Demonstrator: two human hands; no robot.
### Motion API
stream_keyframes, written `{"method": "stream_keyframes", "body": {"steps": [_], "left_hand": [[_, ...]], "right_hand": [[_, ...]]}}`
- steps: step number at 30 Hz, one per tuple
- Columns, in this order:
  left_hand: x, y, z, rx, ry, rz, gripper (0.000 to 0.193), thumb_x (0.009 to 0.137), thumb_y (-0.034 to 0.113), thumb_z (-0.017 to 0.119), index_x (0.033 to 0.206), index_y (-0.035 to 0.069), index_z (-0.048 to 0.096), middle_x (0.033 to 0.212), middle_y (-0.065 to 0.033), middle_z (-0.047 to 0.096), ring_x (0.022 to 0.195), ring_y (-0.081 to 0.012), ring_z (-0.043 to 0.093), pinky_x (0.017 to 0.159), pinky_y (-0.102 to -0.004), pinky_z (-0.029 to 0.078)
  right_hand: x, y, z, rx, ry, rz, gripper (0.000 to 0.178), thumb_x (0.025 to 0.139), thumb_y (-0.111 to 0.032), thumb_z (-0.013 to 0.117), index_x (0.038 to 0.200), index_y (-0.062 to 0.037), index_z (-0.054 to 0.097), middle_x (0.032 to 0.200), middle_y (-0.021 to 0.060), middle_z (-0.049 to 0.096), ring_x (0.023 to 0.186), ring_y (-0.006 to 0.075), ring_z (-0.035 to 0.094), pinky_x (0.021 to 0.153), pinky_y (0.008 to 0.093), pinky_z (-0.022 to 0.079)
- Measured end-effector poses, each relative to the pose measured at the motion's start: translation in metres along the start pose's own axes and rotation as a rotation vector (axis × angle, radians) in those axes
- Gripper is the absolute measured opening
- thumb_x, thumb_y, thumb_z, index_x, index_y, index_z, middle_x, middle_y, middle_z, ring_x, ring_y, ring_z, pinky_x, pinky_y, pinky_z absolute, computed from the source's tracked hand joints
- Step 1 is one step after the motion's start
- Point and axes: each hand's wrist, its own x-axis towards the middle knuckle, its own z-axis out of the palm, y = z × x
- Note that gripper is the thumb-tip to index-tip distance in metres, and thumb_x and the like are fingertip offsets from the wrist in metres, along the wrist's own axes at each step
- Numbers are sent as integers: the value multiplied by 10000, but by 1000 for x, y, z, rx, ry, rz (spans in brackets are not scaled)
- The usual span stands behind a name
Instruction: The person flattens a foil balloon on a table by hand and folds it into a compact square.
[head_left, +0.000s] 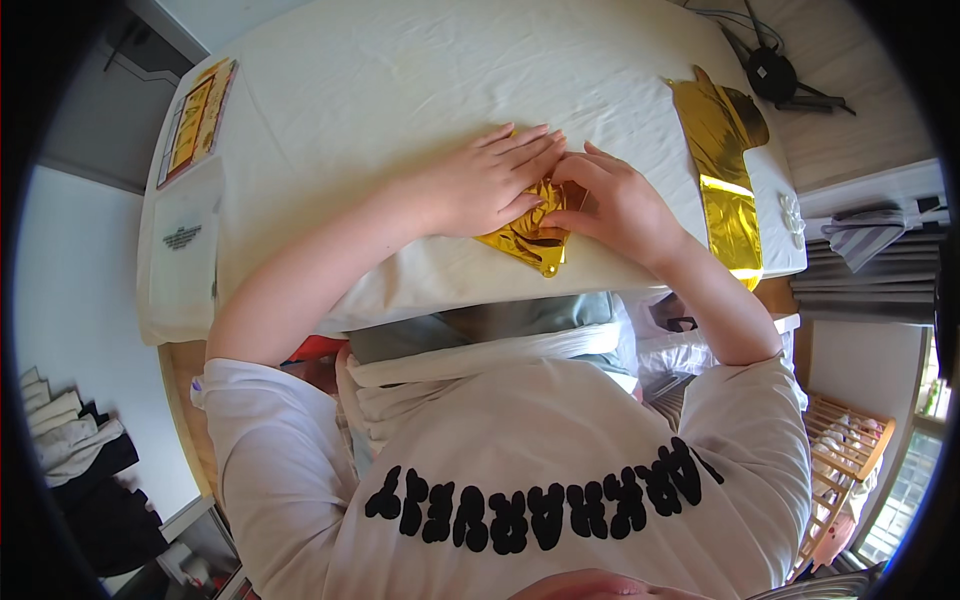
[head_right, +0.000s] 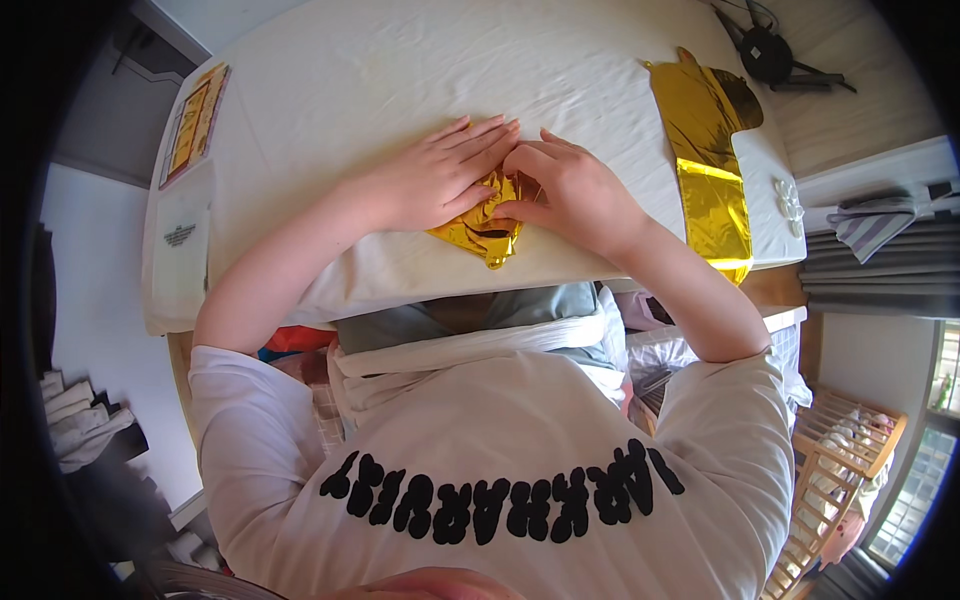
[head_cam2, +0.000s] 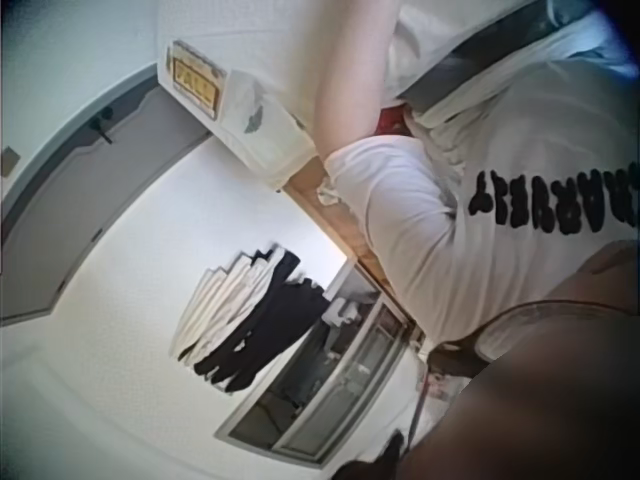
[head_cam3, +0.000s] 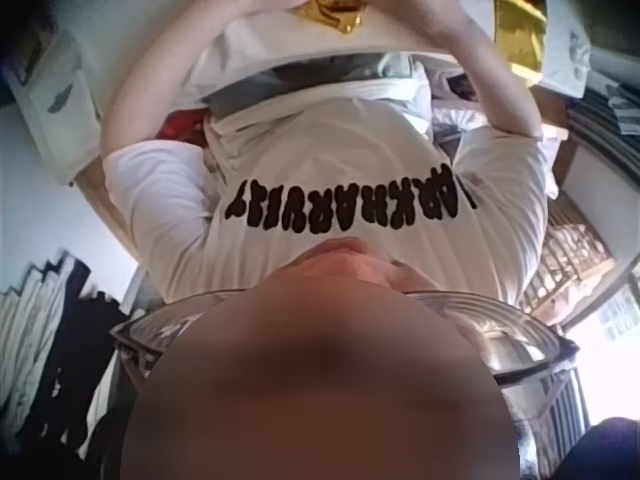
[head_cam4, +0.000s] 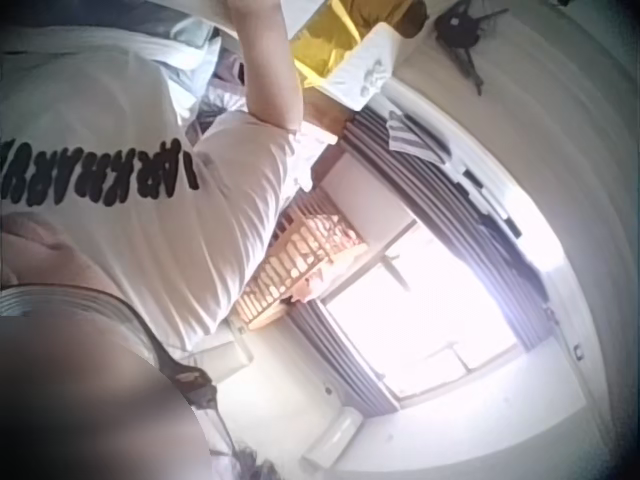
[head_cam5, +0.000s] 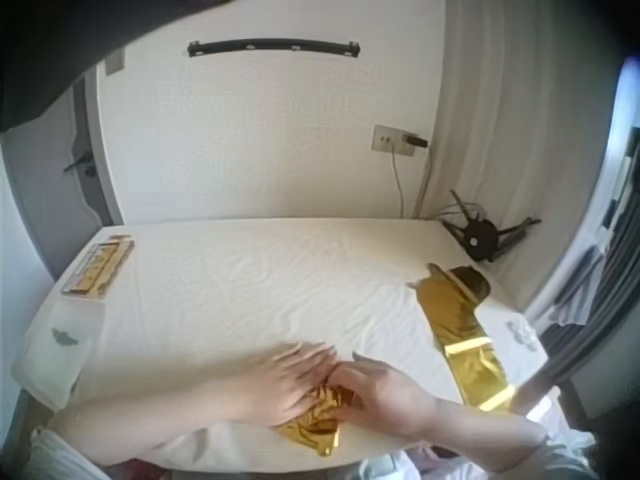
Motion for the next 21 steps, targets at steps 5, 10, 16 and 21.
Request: {"method": "stream_keyframes", "body": {"steps": [5,10,16,21], "left_hand": [[0,4,-6,65,-47,-14,655,1101,331,451,1644,43,227,1709,-125,259,1590,-271,220,1299,-461,193],[-3,6,-4,83,-21,-24,635,1105,320,439,1641,44,241,1705,-124,271,1589,-266,225,1298,-452,198],[-1,5,-1,125,-8,-4,619,1111,319,420,1637,38,255,1702,-127,281,1589,-263,228,1295,-456,202],[-1,5,0,123,9,-5,610,1110,319,418,1630,34,275,1695,-129,297,1584,-267,244,1291,-460,212]], "right_hand": [[-25,-13,17,-97,440,-187,332,767,-67,841,1067,-72,698,901,76,705,861,300,686,953,478,539],[-58,-51,27,-33,351,-101,379,747,-40,793,1107,-48,676,930,96,693,890,307,654,829,439,501],[-55,-67,53,-7,435,190,490,762,42,705,1241,-41,643,879,66,636,875,274,621,840,391,468],[-59,-74,56,215,424,281,436,784,72,666,1207,-36,661,829,47,590,808,234,609,826,386,467]]}}
